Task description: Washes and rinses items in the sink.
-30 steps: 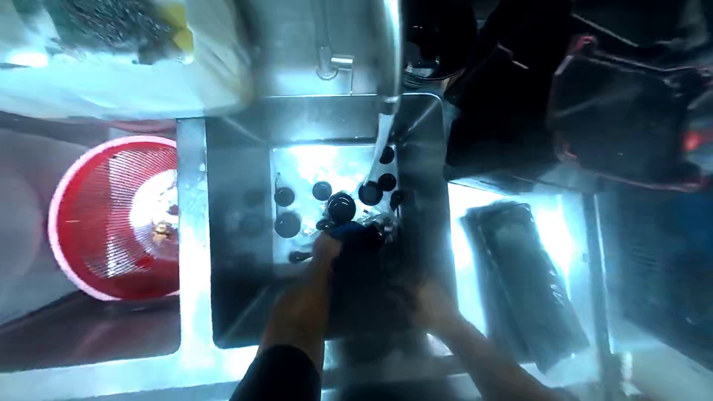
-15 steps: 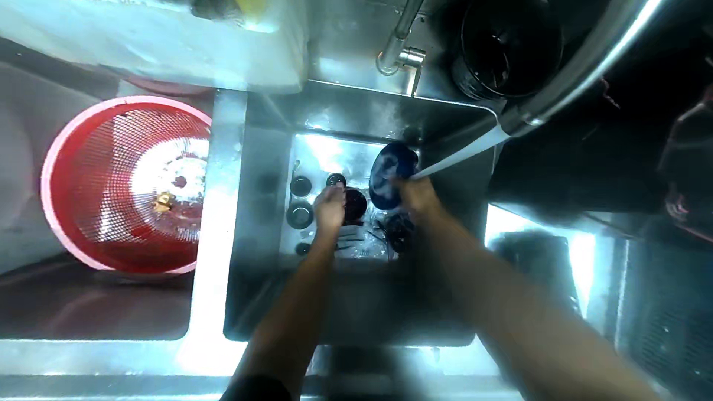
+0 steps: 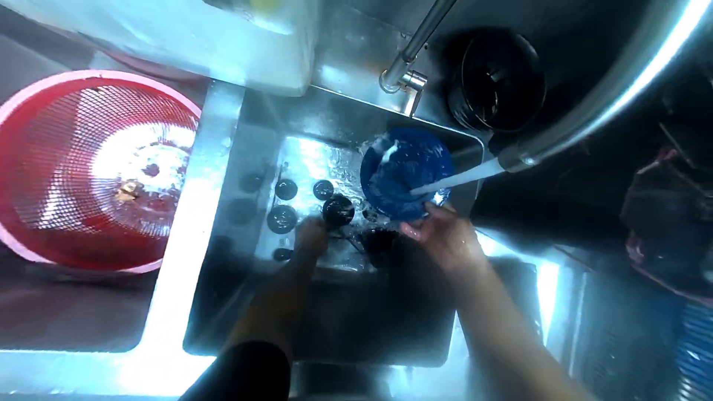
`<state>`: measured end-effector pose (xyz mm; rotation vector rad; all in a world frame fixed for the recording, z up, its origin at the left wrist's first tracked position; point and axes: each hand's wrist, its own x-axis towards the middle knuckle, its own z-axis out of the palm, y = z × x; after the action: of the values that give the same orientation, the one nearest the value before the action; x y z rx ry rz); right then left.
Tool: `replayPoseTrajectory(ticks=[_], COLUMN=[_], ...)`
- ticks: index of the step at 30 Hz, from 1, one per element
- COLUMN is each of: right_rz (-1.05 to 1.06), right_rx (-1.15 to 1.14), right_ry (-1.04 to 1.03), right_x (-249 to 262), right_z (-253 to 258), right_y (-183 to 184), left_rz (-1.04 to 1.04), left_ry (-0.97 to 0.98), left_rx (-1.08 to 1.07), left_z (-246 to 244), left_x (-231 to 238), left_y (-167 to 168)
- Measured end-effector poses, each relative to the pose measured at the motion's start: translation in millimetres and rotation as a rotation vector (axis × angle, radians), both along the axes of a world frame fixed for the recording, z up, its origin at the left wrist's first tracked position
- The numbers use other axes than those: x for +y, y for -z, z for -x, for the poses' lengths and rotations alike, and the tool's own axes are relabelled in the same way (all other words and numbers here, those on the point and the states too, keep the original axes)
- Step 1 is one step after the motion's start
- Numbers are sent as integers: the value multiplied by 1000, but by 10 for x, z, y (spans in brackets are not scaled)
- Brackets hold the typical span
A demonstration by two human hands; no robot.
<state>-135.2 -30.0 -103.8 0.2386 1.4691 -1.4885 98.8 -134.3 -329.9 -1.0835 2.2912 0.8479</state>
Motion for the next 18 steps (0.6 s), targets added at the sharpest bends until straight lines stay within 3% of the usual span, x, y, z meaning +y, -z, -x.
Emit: replayPoseTrajectory(ticks=[4,7,11,14,18], right_rz=[24,13,-96,-136,-247], right_rx=[-28,-22,160,321,506], right_ry=[-39,-78,-186,-334,-245], right_x=[300,393,318,101,-550], right_z=[-14,-11,-38,29,16], right_y=[17,64,31,2,-65], left_rz=[141,231,115,57,98], left_ry=[52,-160,-343,-318,-370], left_rx=[72,49,-165,-253,-261], left_z=[-244,-552,-714,-581,-483], left_x=[-226,-305,-346,-300,-229], left_y=[-178,-150,-100,-314,-248])
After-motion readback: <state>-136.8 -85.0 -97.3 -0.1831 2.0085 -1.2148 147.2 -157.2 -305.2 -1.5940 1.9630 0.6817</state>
